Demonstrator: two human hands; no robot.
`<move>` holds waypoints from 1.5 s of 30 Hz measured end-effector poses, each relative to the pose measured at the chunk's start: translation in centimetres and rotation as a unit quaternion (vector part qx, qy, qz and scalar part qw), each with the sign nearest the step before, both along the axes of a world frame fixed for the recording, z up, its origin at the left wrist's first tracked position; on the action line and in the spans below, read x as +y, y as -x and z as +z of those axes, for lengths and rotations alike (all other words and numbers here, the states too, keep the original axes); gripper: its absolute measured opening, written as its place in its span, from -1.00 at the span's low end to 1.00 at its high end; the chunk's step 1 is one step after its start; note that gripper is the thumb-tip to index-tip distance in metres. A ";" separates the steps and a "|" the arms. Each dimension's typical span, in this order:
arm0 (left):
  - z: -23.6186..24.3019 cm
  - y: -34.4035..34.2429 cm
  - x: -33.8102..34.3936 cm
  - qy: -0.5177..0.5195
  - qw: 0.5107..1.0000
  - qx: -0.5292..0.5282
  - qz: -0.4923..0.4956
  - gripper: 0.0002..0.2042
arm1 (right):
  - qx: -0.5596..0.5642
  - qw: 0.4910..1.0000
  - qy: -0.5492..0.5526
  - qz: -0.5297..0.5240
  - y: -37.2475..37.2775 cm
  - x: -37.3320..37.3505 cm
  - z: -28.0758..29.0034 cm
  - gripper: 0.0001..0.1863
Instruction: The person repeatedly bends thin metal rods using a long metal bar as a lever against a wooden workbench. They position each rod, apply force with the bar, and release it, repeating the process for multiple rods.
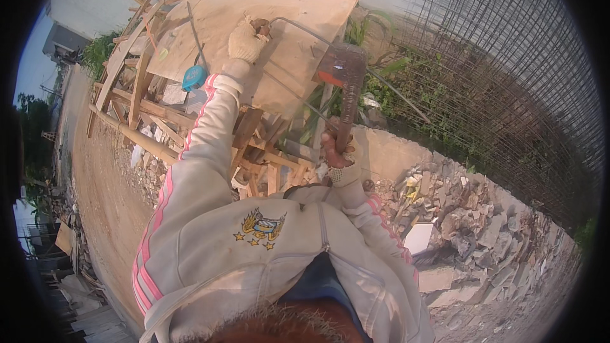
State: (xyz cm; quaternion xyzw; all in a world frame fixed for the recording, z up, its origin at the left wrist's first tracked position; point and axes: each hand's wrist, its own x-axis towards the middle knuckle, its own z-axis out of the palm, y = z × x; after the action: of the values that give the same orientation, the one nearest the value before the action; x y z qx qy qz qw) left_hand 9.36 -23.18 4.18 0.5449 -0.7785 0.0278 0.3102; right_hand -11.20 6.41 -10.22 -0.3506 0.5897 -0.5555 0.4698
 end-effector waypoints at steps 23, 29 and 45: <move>-4.8 -2.2 1.8 -0.094 0.988 -0.095 0.079 -0.61 | 0.092 0.963 0.106 -0.231 11.2 4.6 1.5 -0.56; -5.7 -1.3 -0.1 -0.061 0.987 -0.109 0.098 -0.61 | 0.188 0.950 0.108 -0.223 22.6 7.5 1.9 -0.53; -3.8 4.3 1.0 -0.111 0.943 -0.125 0.287 -0.57 | 0.223 0.968 0.081 0.078 31.2 0.4 13.6 -0.53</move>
State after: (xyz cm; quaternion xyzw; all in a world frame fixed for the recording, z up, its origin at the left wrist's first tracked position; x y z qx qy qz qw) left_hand 5.10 -22.18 0.40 0.7684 -0.6198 0.0968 0.1269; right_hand -42.40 6.83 3.42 -0.5472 0.6035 -0.4709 0.3385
